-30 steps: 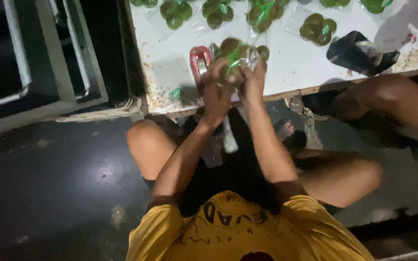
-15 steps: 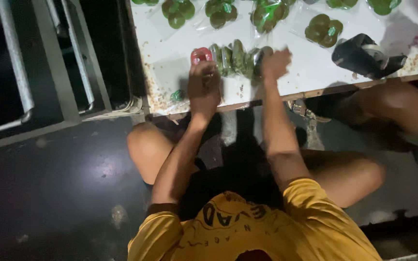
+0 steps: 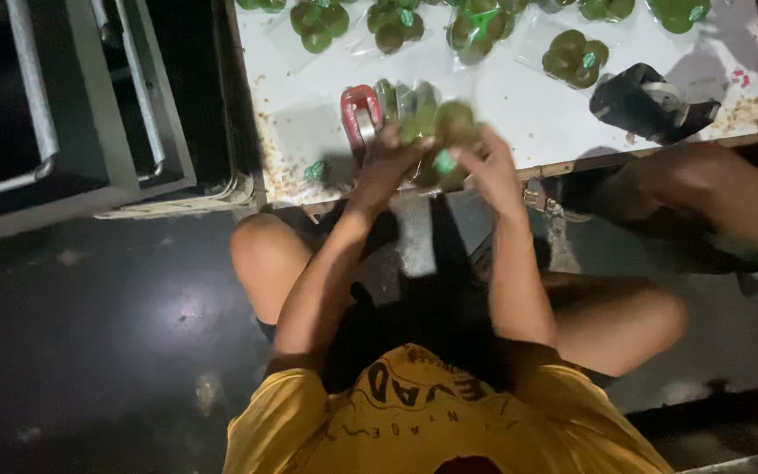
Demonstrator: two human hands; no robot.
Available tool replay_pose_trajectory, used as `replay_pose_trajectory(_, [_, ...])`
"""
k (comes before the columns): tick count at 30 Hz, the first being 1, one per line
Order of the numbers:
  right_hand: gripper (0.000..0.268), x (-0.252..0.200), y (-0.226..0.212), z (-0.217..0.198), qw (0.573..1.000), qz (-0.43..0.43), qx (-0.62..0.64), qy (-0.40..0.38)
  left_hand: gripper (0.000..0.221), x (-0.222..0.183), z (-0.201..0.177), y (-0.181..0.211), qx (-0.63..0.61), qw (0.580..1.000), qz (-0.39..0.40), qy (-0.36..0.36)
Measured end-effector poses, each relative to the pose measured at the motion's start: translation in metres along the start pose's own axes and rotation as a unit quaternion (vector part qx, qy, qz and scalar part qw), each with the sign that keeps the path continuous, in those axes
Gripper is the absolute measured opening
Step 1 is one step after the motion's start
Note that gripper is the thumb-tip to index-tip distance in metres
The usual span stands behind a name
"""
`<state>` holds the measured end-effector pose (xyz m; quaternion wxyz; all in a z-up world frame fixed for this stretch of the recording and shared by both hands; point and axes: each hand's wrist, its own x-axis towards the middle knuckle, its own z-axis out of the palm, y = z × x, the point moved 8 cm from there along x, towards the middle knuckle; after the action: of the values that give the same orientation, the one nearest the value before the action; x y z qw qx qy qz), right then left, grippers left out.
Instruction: The person places green, leaf-wrapped food packets into clear plastic bags by hand and places them on a table.
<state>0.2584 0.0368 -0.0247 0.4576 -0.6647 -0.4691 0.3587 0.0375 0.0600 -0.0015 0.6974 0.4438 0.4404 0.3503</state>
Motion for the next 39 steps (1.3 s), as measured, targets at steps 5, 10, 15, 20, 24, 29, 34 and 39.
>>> replay_pose_trajectory(5, [0.015,-0.020,-0.047,-0.001,0.963,-0.132,0.229,-0.046,0.061,-0.012,0.014,0.025,0.049,0.992,0.068,-0.089])
replay_pose_trajectory(10, [0.018,-0.039,-0.060,0.003,0.976,-0.196,0.096,0.021,0.036,-0.010,0.026,0.021,0.163,0.977,0.108,-0.086])
replay_pose_trajectory(15, [0.025,-0.041,-0.037,0.014,0.981,-0.168,0.092,0.024,0.059,-0.018,0.022,0.015,0.031,0.995,0.027,-0.092])
replay_pose_trajectory(20, [0.022,-0.034,0.016,0.048,0.901,0.140,0.396,-0.109,0.073,-0.023,0.025,0.031,0.084,0.982,0.124,-0.111])
replay_pose_trajectory(24, [0.019,-0.025,0.001,0.034,0.997,-0.061,0.025,-0.032,0.071,-0.018,0.004,0.020,0.144,0.978,0.132,-0.075])
replay_pose_trajectory(29, [0.024,-0.052,-0.042,0.040,0.974,-0.187,0.123,-0.025,0.040,-0.003,-0.007,0.008,0.193,0.961,0.191,0.043])
replay_pose_trajectory(34, [0.014,-0.047,-0.032,0.046,0.950,-0.053,0.303,-0.054,0.029,-0.010,-0.015,0.017,0.160,0.969,0.160,0.103])
replay_pose_trajectory(39, [0.011,-0.048,-0.040,0.043,0.936,-0.116,0.324,-0.070,0.038,-0.015,0.012,0.045,0.264,0.908,0.326,-0.007])
